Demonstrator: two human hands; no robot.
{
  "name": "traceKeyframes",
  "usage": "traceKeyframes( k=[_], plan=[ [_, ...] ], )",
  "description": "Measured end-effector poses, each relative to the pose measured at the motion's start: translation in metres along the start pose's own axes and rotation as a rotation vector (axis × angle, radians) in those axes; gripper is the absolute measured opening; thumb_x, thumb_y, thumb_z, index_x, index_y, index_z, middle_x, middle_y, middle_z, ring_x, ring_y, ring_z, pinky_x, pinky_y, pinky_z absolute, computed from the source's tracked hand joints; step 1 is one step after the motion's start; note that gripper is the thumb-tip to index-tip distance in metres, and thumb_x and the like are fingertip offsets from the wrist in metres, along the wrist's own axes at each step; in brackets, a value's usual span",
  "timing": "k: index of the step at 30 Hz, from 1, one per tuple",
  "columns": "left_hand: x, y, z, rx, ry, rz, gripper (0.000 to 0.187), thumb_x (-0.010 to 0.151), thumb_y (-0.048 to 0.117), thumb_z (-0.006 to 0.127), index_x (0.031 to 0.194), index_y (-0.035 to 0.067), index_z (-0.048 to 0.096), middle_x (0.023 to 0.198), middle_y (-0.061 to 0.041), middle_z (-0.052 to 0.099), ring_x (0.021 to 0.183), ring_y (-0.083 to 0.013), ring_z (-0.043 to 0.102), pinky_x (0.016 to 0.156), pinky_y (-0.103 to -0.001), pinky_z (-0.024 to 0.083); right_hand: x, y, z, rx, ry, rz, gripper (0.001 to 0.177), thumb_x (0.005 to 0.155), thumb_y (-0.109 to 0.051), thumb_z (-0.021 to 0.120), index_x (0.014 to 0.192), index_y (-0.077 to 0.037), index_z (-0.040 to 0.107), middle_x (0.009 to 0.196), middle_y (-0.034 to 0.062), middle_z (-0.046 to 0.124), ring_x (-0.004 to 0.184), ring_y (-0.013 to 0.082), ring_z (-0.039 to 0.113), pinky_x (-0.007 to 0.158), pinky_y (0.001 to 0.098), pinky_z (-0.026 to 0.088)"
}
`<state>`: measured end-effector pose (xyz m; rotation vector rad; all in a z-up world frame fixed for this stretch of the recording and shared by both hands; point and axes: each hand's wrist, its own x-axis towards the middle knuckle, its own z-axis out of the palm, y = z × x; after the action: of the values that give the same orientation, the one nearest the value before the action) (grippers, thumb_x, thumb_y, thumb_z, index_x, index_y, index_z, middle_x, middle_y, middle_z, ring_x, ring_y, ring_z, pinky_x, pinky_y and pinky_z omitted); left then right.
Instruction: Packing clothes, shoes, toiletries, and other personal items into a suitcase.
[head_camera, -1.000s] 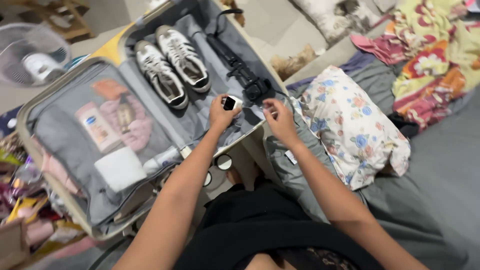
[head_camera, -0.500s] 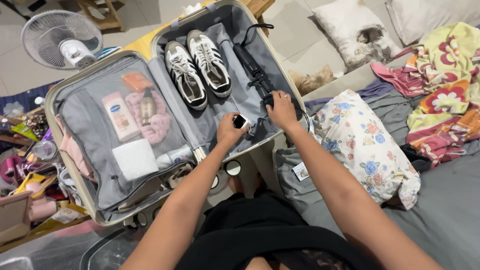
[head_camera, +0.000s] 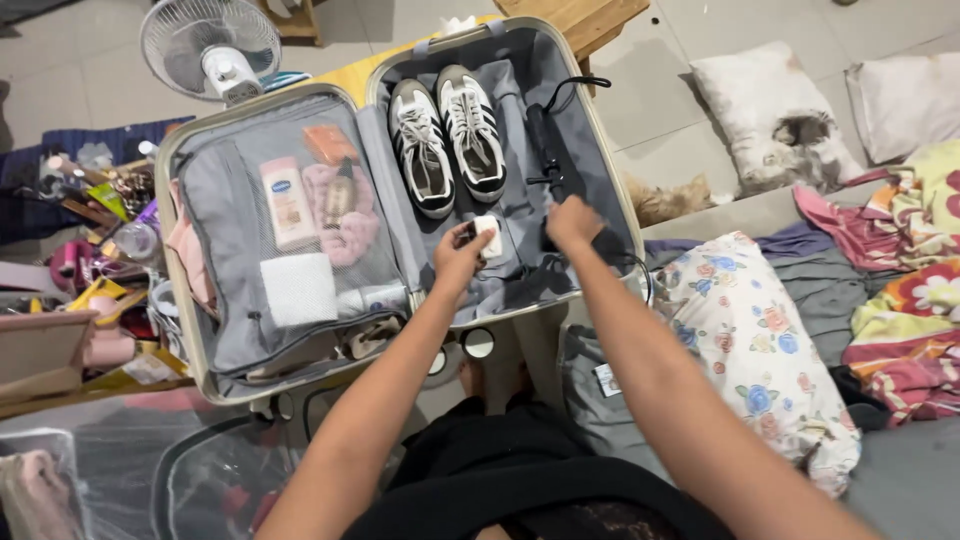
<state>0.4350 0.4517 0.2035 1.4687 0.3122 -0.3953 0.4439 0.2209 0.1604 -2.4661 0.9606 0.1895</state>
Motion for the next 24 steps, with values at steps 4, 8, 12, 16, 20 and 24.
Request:
traceKeyframes(
  k=[4,8,12,16,20,24],
  plan=[
    [0.014,0.004,0.003,-0.221,-0.025,-0.082,0.050,0.079,0.026,0.086,0.121,0.006,0.067,0.096,-0.007,0.069,0.066,-0.0155,0.057,0.049,-0.027,0.041,-0.056,-0.004,-0.005,0.199,0.127,-0.049,0.039,0.093,-0.042,0.065,0.108,-0.006,0.069,0.108,0.0216,0.071,0.106,0.0463,0.065,0.089,0.0639,0.045],
    [0.007,0.018,-0.016,-0.667,-0.016,-0.236,0.047,0.082,0.035,0.081,0.117,0.010,0.063,0.095,-0.004,0.068,0.077,-0.0165,0.064,0.060,-0.030,0.050,-0.109,-0.025,-0.022,0.380,0.111,-0.247,0.041,0.095,-0.043,0.065,0.100,-0.002,0.069,0.094,0.0213,0.071,0.091,0.0434,0.067,0.078,0.0539,0.048],
    [-0.023,0.067,-0.068,-0.901,-0.062,0.128,0.050,0.081,0.035,0.081,0.120,0.010,0.063,0.099,-0.002,0.069,0.085,-0.0159,0.065,0.069,-0.032,0.053,-0.142,-0.084,-0.033,0.499,0.005,-0.447,0.043,0.090,-0.045,0.068,0.097,-0.002,0.071,0.081,0.0190,0.071,0.076,0.0378,0.069,0.068,0.0471,0.049],
    [-0.049,0.110,-0.161,-0.681,0.237,0.338,0.043,0.086,0.022,0.083,0.122,0.003,0.068,0.105,-0.003,0.072,0.090,-0.0164,0.067,0.071,-0.033,0.051,-0.176,-0.161,-0.022,0.490,-0.152,-0.568,0.045,0.088,-0.047,0.070,0.095,-0.002,0.072,0.080,0.0177,0.072,0.073,0.0346,0.071,0.066,0.0470,0.050],
    [-0.017,0.131,-0.241,-0.248,0.454,0.487,0.045,0.092,0.023,0.082,0.129,0.000,0.071,0.109,0.000,0.072,0.094,-0.0122,0.062,0.081,-0.028,0.048,-0.193,-0.245,0.011,0.455,-0.192,-0.617,0.043,0.089,-0.045,0.070,0.093,-0.002,0.073,0.084,0.0199,0.073,0.079,0.0374,0.071,0.071,0.0493,0.051],
    [0.033,0.125,-0.296,0.474,0.643,0.560,0.058,0.082,0.030,0.083,0.129,-0.001,0.067,0.110,-0.010,0.075,0.100,-0.0234,0.072,0.091,-0.032,0.054,-0.203,-0.295,0.072,0.395,-0.170,-0.639,0.040,0.091,-0.036,0.066,0.104,0.002,0.068,0.095,0.0255,0.072,0.092,0.0458,0.067,0.081,0.0555,0.051]
  ],
)
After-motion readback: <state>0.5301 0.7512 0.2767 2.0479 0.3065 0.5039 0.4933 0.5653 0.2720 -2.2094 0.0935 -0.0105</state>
